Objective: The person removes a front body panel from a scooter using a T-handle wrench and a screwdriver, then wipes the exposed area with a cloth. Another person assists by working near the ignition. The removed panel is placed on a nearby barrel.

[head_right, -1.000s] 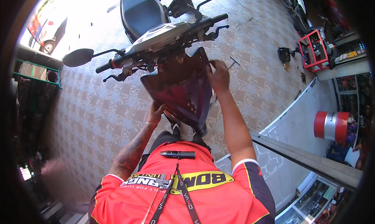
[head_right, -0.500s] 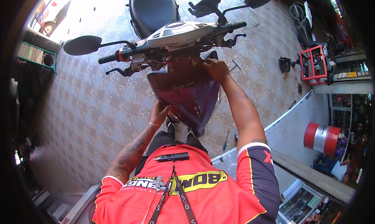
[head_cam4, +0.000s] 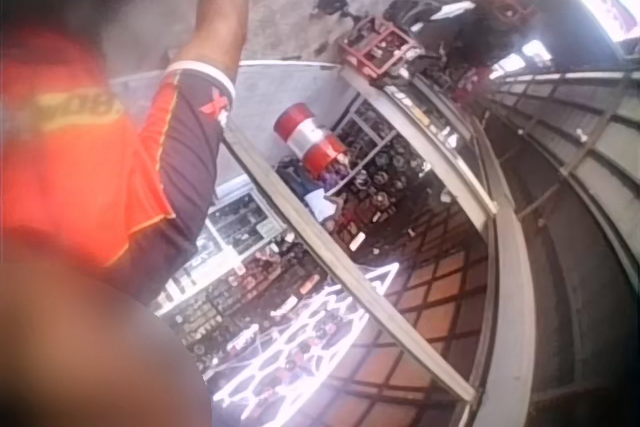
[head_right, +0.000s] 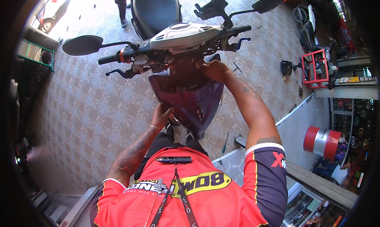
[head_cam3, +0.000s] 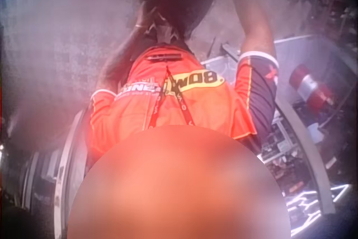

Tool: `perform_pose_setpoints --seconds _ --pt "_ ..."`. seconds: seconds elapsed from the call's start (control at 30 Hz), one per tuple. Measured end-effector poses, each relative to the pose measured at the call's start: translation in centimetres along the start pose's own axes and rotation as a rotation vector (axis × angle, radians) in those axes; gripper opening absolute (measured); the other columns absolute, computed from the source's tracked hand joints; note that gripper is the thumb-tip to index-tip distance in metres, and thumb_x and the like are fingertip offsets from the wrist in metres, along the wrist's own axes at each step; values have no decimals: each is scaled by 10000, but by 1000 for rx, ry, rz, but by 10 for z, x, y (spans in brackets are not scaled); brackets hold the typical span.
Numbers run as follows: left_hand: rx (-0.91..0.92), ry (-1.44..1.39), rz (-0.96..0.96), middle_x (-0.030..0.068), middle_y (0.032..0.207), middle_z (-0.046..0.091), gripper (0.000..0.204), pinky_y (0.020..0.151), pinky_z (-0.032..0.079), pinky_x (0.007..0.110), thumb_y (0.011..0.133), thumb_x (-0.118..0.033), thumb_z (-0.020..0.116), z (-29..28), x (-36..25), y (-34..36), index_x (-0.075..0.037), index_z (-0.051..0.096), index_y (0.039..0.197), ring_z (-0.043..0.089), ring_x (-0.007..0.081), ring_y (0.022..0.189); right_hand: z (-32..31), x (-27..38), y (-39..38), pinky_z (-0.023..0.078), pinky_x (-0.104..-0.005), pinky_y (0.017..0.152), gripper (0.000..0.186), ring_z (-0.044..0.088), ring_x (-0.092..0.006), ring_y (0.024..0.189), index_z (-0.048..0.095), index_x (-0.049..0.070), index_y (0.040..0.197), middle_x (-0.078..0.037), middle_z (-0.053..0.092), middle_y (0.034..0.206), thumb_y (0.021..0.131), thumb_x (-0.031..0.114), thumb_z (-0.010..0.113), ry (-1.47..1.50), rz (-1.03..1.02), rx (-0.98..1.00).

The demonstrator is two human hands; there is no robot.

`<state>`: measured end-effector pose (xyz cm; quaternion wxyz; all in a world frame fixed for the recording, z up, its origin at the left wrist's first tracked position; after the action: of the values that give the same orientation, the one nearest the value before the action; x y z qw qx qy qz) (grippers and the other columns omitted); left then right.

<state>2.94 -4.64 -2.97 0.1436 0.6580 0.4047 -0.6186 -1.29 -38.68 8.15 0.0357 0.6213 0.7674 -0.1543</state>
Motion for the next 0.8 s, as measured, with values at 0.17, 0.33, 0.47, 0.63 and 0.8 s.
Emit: perform_pose_setpoints --seconds 0.17,0.33,0.47,0.63,0.8 --pt "-31 -189 3 52 804 586 298 658 483 334 876 -160 778 6 0 0 -12 525 933 552 124 738 0 5 4 593 -397 692 401 743 -266 838 548 39 1291 -106 721 936 892 74 560 -27 -59 -57" --pt "-32 -133 36 58 797 596 290 653 484 327 878 -153 774 4 12 4 -11 527 925 570 127 738 7 2 -1 594 -380 715 304 731 -254 866 606 89 1191 -100 699 1019 889 93 571 8 4 -26" --pt "-36 -106 -9 59 777 591 284 649 483 329 880 -154 770 1 8 5 -10 527 915 572 138 726 6 3 -9 586 -388 752 223 714 -266 916 622 102 1088 -89 680 1039 868 130 611 73 166 -162" --pt "-29 -11 10 28 781 588 264 654 477 309 898 -164 761 -5 -6 -1 -20 540 907 564 107 751 14 8 -17 535 -434 913 411 639 -333 1080 592 63 1109 -144 634 1088 777 226 771 325 713 -295" --pt "-12 -29 3 18 815 611 249 666 479 302 912 -178 753 -5 -7 0 -23 559 928 568 93 768 24 11 -13 502 -437 979 501 598 -355 1142 584 57 1126 -163 625 1128 732 255 822 369 809 -283"
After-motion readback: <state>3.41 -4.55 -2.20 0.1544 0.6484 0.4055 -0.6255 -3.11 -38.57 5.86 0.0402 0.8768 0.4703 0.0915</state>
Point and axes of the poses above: each hand's wrist, its own y-axis towards the middle knuckle, its own z-axis out of the palm, x = y × z, the point moved 3 cm from there along y, towards the middle knuckle
